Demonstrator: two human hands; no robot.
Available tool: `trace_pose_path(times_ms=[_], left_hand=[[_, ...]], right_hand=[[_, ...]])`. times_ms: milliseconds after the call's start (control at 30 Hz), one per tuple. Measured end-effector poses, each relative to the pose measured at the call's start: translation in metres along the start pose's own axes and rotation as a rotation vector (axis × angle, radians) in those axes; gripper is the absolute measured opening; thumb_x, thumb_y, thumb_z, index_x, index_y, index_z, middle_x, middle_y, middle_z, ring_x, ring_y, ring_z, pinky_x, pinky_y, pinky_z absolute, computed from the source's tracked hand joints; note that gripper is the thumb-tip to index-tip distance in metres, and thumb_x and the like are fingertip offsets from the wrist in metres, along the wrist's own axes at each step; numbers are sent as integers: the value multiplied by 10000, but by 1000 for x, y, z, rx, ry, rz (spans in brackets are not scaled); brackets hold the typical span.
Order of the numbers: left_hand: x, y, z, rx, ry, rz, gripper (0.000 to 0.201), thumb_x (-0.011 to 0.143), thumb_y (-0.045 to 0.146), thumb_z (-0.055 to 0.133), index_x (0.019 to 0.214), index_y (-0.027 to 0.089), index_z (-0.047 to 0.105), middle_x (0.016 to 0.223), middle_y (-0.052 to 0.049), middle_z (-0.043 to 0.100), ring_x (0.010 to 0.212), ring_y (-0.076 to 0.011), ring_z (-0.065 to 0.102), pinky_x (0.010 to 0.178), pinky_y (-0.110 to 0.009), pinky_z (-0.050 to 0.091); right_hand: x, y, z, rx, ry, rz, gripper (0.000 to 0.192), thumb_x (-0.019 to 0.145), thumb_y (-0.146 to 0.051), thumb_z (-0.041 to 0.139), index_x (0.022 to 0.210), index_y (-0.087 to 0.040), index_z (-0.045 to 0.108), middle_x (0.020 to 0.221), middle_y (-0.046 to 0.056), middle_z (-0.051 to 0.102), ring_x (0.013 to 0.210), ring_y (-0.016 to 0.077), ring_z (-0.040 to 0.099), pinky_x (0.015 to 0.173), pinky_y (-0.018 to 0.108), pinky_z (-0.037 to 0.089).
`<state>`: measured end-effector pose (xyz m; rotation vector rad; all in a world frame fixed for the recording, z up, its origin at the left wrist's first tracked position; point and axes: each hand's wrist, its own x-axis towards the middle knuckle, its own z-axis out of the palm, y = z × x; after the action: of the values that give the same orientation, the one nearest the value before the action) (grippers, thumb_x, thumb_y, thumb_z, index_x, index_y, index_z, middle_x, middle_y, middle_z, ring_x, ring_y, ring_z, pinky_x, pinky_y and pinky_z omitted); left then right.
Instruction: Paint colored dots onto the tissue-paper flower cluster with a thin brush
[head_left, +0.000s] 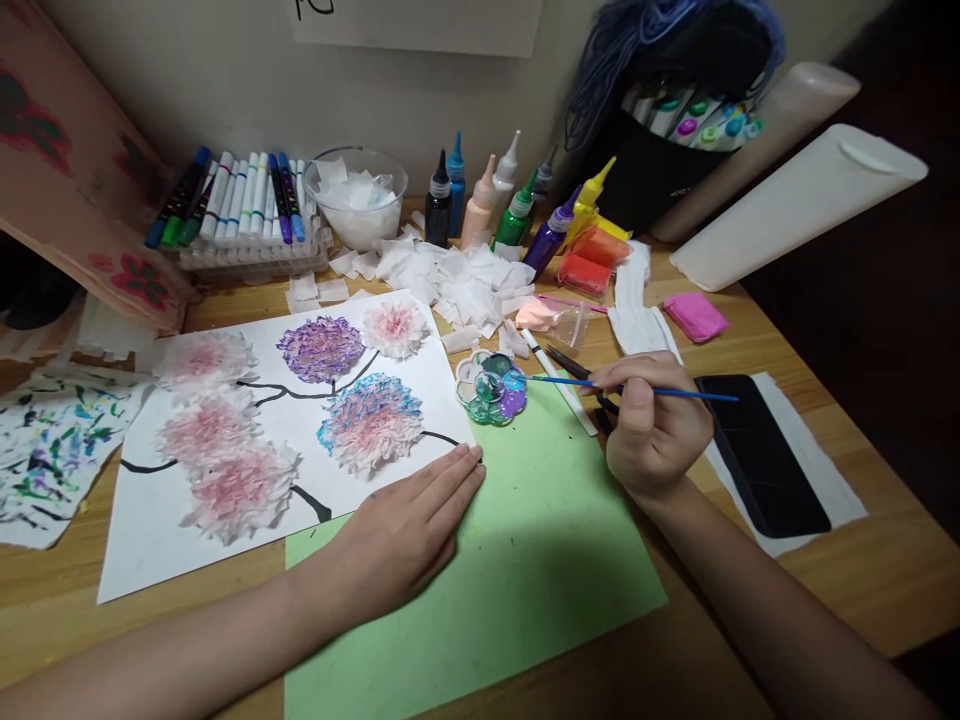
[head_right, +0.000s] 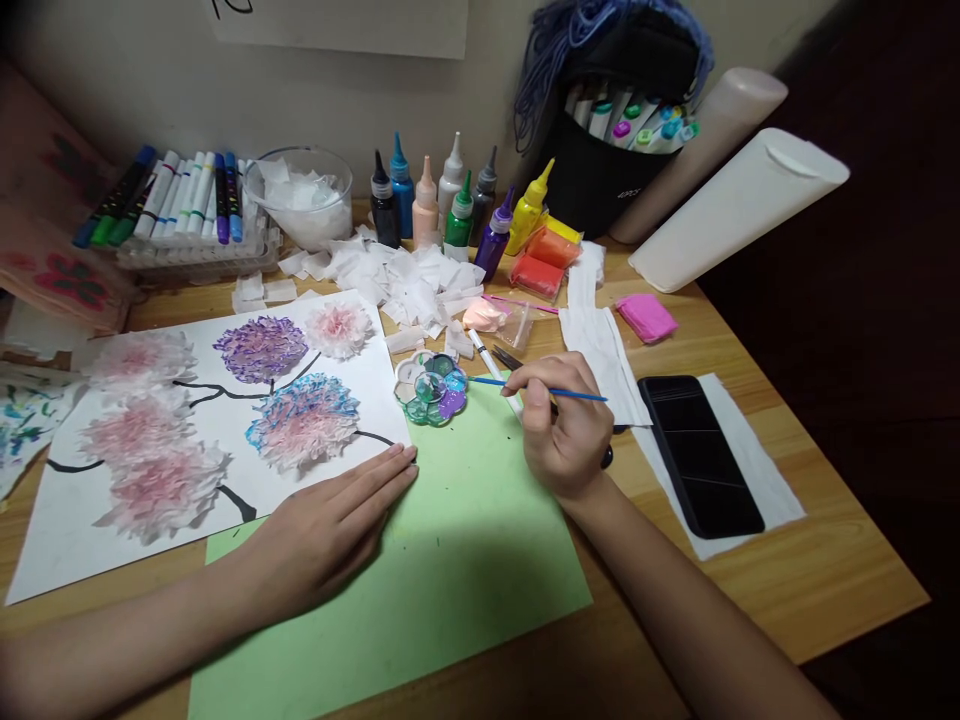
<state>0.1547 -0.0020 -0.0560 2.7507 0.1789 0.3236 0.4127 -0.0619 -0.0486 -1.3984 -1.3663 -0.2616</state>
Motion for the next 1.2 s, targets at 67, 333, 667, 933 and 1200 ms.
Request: trace_pose_path(times_ms=[67, 333, 667, 933, 1200], left_hand=[[0, 0, 1, 6, 0, -5, 454, 946, 78, 356, 1388, 5, 433, 1450, -207, 478, 1332, -293, 481, 1049, -403, 486], [-1, 0, 2, 18, -7, -5, 460, 944, 81, 364, 1393, 2, 429, 1452, -212, 473, 1339, -295, 472, 1057, -405, 479], [-2, 0, 2, 10, -13, -8, 468, 945, 84, 364, 1404, 3, 417, 1466, -209, 456, 1347, -297, 460, 1061, -409, 475], [-1, 0, 2, 7, 8, -8, 477, 931, 75, 381, 1404, 21, 407, 1449, -216, 474, 1349, -284, 462, 1070, -395, 465], [-2, 1, 1, 3, 0, -8, 477, 930, 75, 383, 1403, 18, 401, 1448, -219, 474, 1342, -292, 469, 1064, -401, 473]], right_hand=[[0, 0, 0, 10, -43, 15, 217, 931, -197, 455, 806, -245, 624, 676, 2, 635, 691, 184, 579, 655, 358, 443], [1, 0, -1, -14, -14, 1, 219, 936, -195, 451, 815, -252, 624, 664, 3, 631, 672, 186, 577, 644, 361, 441], [4, -6, -7, -78, -145, -43, 184, 921, -166, 465, 823, -230, 607, 719, 5, 644, 706, 169, 580, 696, 345, 458], [1, -3, -1, 46, -29, 194, 256, 968, -276, 436, 805, -225, 626, 724, -6, 622, 649, 145, 603, 645, 321, 460], [2, 0, 0, 95, -15, 330, 233, 968, -313, 460, 815, -230, 615, 741, -4, 617, 575, 122, 600, 536, 290, 449]])
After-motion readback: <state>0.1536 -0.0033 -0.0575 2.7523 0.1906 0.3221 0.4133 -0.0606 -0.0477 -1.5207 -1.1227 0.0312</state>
